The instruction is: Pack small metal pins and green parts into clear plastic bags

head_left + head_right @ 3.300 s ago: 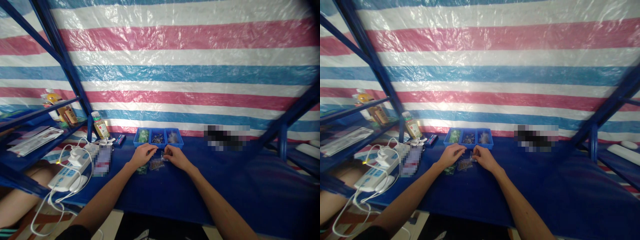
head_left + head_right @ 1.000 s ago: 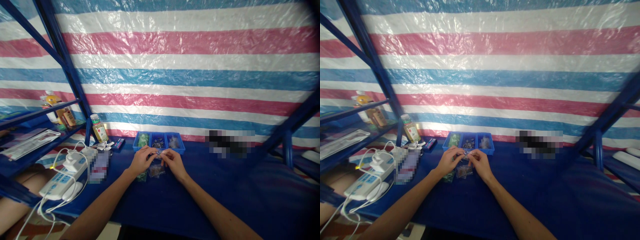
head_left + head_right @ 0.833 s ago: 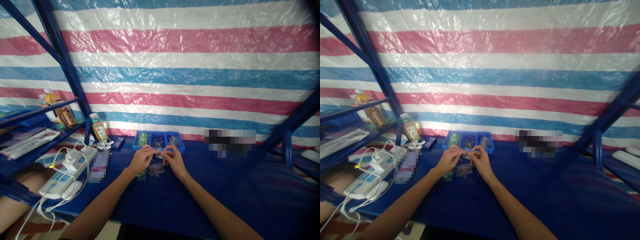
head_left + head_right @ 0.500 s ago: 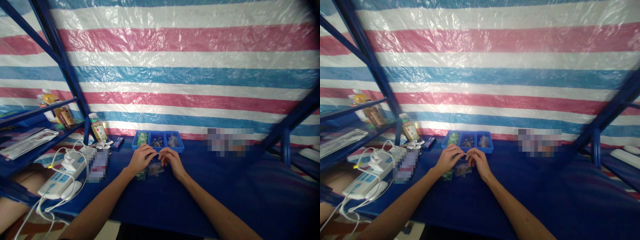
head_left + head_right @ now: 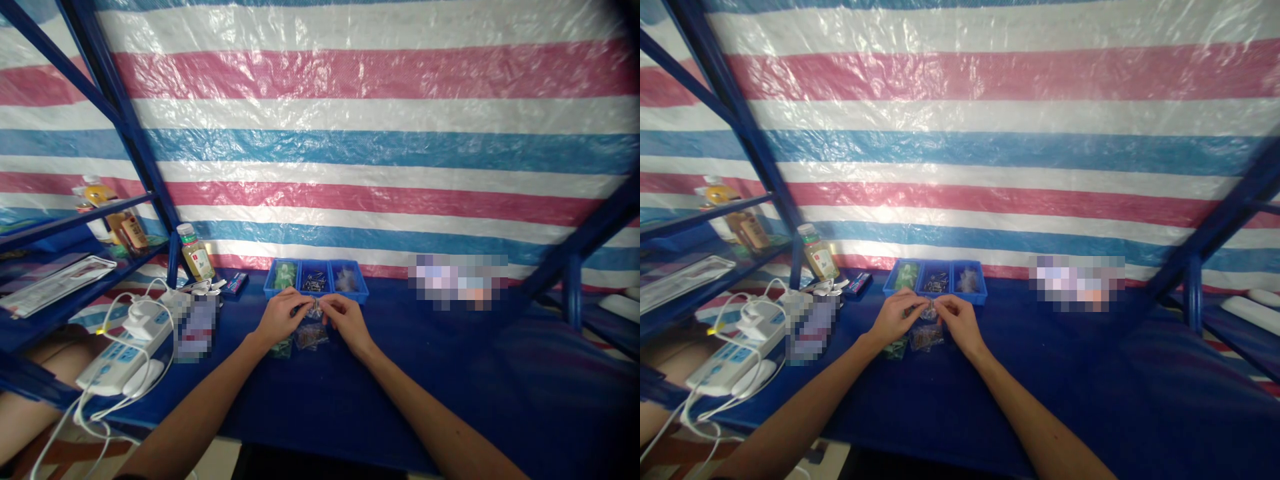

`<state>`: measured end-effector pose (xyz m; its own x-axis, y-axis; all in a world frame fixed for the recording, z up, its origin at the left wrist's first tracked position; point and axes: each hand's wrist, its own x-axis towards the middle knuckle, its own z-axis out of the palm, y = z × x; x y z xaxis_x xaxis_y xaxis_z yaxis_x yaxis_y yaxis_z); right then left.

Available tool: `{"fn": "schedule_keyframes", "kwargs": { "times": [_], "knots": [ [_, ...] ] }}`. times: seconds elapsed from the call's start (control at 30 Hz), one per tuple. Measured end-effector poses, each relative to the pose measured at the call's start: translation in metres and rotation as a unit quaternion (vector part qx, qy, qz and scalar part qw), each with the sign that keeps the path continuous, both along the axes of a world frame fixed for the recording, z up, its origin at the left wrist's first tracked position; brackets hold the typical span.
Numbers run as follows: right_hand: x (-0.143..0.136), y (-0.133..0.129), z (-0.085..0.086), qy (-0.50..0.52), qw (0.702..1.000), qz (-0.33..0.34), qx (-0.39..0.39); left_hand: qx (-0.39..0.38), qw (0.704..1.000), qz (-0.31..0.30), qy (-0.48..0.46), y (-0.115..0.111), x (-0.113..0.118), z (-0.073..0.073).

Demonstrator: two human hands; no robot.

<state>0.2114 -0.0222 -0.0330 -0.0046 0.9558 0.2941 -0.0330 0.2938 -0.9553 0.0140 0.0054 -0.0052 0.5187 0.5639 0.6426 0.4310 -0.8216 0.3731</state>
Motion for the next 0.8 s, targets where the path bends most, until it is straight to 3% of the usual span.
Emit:
{"fn": "schedule_keyframes", "kwargs": {
  "times": [0.27,0.47,0.8],
  "knots": [
    [0.001,0.002,-0.005,0.069,0.997,0.030,-0.022,-0.008,1.000,-0.024,0.017,0.005,0.000,-0.003],
    [0.003,0.004,-0.002,0.087,0.995,0.032,-0.029,-0.032,0.999,-0.001,0.012,0.003,-0.001,0.000],
    [0.007,0.005,-0.003,-0.004,0.999,-0.007,0.032,-0.073,0.997,0.007,0.033,-0.003,0.000,0.007]
  ]
}}
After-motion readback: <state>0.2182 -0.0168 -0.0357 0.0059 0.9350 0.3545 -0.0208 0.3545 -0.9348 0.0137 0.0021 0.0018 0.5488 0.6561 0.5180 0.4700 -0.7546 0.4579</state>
